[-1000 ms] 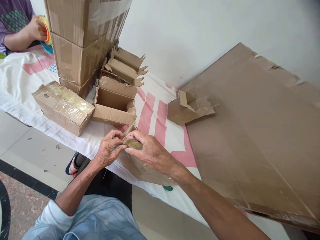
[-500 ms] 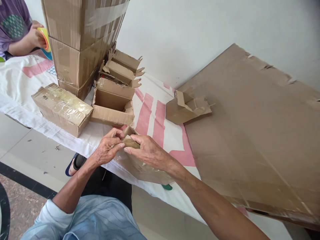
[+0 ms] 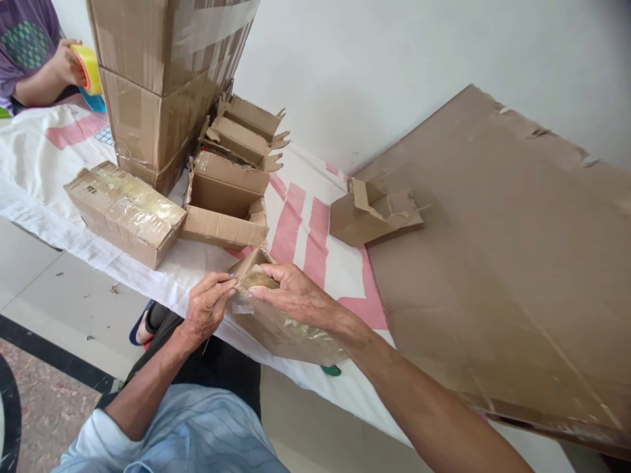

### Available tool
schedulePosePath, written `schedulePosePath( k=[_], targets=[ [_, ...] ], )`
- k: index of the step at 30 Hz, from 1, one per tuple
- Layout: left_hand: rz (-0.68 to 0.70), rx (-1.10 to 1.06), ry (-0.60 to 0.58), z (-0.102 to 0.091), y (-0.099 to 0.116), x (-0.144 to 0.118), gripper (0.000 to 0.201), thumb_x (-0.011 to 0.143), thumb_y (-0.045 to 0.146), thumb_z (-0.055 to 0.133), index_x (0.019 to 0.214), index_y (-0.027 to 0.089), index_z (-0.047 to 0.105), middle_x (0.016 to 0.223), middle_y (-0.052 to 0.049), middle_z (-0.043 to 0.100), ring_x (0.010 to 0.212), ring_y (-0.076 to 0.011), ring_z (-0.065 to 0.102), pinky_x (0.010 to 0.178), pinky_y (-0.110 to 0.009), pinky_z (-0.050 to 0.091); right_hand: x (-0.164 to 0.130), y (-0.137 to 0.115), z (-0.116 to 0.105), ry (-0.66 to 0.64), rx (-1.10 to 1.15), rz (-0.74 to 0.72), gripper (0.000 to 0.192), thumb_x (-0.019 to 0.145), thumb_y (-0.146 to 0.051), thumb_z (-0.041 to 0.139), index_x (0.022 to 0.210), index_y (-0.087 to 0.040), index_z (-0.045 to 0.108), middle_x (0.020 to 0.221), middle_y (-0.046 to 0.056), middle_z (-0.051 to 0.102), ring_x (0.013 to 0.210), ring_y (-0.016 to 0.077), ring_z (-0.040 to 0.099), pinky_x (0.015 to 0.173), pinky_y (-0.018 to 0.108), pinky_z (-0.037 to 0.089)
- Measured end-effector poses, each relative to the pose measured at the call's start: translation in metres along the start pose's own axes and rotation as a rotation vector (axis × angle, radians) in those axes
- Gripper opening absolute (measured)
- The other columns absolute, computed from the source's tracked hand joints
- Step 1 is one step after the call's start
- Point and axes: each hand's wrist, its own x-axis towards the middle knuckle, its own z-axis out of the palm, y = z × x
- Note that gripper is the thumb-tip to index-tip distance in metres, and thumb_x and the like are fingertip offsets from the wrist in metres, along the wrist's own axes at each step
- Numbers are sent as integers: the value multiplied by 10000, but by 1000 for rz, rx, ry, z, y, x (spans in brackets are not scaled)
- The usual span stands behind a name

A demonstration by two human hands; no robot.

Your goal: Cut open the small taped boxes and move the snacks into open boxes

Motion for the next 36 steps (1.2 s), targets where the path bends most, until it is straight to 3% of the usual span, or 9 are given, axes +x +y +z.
schedulePosePath(
  k=[5, 12, 17, 20, 24, 28, 30, 33, 36],
  targets=[
    [24, 55, -43, 2, -7, -3, 295, 1076, 261, 612, 1346, 220, 724, 1161, -118, 737, 1031, -204, 729, 884, -353, 633, -1, 1, -1, -11, 20, -13, 157, 859, -360, 644, 822, -209, 623, 716, -38, 520, 610, 121, 427, 544, 272, 332],
    [92, 91, -116, 5, -23, -2, 599, 963, 499, 745, 1490, 249, 611, 1180, -123, 692, 1034, -232, 705, 884, -385, 624, -2, -5, -2, -17, -15, 0, 172, 883, -376, 631, 832, -221, 576, 723, -49, 477, 623, 123, 401, 562, 274, 317],
    [80, -17, -197, 7, -33, 9, 643, 932, 531, 759, 1489, 245, 616, 1139, -100, 667, 985, -210, 692, 855, -350, 617, 1, -2, -5, -11, -8, -3, 190, 861, -362, 633, 777, -226, 531, 740, -48, 467, 638, 122, 413, 577, 277, 332],
    [86, -85, -232, 8, -40, 12, 652, 927, 524, 763, 1493, 232, 622, 1124, -96, 655, 969, -203, 680, 841, -339, 608, 4, 5, -7, -27, 53, 53, 172, 830, -380, 667, 838, -226, 592, 702, -61, 457, 595, 117, 408, 543, 272, 316],
    [22, -147, -343, 1, -47, 14, 644, 953, 494, 759, 1533, 261, 603, 1182, -108, 660, 1038, -224, 690, 893, -368, 603, 9, 11, -14, -40, 112, 97, 258, 802, -435, 728, 923, -214, 676, 710, -46, 541, 599, 131, 485, 546, 276, 368],
    [-87, -230, -408, -5, -44, 19, 822, 811, 594, 866, 1522, 255, 629, 1222, -127, 673, 1062, -251, 684, 923, -403, 592, 11, 11, -22, -30, 118, 60, 298, 792, -460, 756, 916, -195, 702, 813, -2, 644, 693, 152, 561, 623, 295, 434],
    [-146, -279, -372, -3, -42, 22, 769, 819, 620, 851, 1468, 244, 683, 1176, -120, 685, 1015, -235, 679, 898, -390, 582, 12, 10, -24, -32, 123, 47, 297, 787, -459, 766, 888, -188, 698, 841, 8, 659, 716, 152, 568, 652, 299, 441],
    [-225, -359, -315, 3, -46, 23, 494, 964, 580, 729, 1321, 243, 787, 1070, -96, 706, 985, -214, 684, 884, -374, 564, 12, 11, -23, -63, 169, 87, 324, 784, -465, 776, 929, -184, 703, 839, 13, 675, 721, 157, 585, 653, 299, 445],
    [-291, -403, -316, 2, -50, 19, 409, 1010, 538, 688, 1247, 233, 823, 1060, -100, 730, 988, -215, 699, 861, -356, 563, 12, 14, -22, -70, 195, 106, 356, 773, -473, 797, 955, -182, 707, 834, 15, 682, 718, 163, 601, 636, 295, 450]
  ],
)
